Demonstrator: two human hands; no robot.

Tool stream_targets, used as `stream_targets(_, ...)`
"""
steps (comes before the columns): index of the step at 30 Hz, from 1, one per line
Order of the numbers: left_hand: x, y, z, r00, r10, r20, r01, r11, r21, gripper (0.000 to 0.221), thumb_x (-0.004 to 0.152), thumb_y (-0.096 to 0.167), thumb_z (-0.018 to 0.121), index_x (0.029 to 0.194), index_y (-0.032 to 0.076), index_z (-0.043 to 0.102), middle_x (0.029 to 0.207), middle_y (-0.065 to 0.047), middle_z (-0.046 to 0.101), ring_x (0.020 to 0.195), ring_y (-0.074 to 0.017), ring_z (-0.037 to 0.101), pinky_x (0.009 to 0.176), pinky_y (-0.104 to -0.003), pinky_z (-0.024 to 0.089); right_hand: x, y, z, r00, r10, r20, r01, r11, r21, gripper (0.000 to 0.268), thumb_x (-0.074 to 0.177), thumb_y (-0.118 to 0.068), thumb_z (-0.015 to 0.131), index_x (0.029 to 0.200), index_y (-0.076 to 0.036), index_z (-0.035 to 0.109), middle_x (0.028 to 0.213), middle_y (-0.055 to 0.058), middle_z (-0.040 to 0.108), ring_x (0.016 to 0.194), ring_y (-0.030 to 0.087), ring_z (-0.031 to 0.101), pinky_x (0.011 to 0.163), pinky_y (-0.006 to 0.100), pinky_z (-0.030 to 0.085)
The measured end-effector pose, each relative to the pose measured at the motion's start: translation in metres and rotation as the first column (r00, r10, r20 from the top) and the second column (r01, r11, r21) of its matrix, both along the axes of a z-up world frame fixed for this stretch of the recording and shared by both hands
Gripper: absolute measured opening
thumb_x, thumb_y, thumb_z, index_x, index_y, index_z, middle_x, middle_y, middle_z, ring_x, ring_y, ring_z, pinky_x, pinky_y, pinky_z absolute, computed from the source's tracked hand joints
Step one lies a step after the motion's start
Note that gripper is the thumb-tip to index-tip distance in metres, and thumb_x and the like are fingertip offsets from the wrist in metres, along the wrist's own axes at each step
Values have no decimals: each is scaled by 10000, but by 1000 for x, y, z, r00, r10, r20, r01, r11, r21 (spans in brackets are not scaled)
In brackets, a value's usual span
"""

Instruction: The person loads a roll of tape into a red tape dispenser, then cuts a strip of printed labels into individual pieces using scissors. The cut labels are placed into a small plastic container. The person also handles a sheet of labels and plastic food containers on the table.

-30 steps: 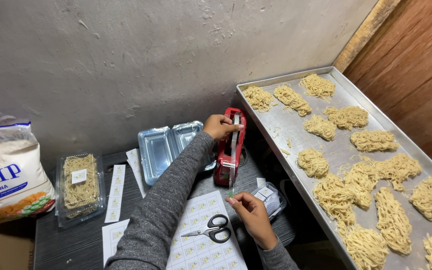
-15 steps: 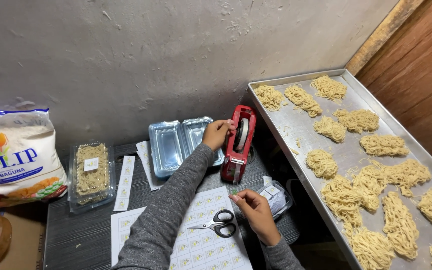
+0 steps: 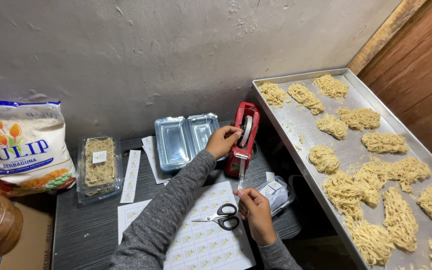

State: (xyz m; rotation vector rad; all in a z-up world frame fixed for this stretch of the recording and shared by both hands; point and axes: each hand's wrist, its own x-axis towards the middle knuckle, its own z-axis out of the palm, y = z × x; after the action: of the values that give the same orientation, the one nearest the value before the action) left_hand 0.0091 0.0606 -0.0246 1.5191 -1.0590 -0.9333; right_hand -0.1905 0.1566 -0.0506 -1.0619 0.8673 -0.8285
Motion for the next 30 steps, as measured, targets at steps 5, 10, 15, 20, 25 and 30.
stream_targets(5,-3,9,-1,1000,1,14,-2,997,78,247,940,277,568,1115,153,692,1033,-1,709,901,-150,663,778,-299,551,-3,-4,21,978,-41,204,39,999,11,149,948,-101,586,920,43,615,505,-37,293,431,63,261,403,212,228)
stream_targets(10,-3,9,-7,1000,18,11,-19,994,103,251,930,285,570,1113,162,692,1082,-3,710,943,-157,666,796,-311,559,-6,2,38,964,-46,261,53,998,-17,138,936,-89,598,897,42,618,501,-36,284,432,62,251,406,212,206)
stream_targets(15,-6,11,-2,1000,21,4,-22,993,116,248,943,289,558,1106,157,689,1063,-6,709,922,-161,670,771,-308,560,-8,15,27,983,-40,181,40,999,7,138,929,-101,616,885,29,627,508,-37,313,441,68,269,395,209,234)
stream_targets(20,-12,-2,4,988,31,152,-46,994,98,264,925,325,565,1098,166,685,1020,10,717,897,-152,670,768,-313,536,-5,23,12,988,-30,154,24,999,42,145,943,-111,609,916,31,625,527,-39,319,437,59,258,389,202,224)
stream_targets(25,-9,-47,-18,950,62,305,-50,998,-48,463,781,320,803,1156,164,579,863,-3,565,802,-158,560,769,-338,494,-3,23,13,994,-44,100,45,999,-2,154,954,-113,603,895,24,638,540,-36,324,443,66,271,399,210,232)
stream_targets(30,2,-91,-24,971,120,208,-104,991,-85,366,722,255,856,1026,156,678,817,20,602,744,-119,569,754,-301,520,-6,6,23,989,-118,93,126,989,-83,179,940,-137,612,889,32,642,522,-31,326,437,64,273,410,218,220)
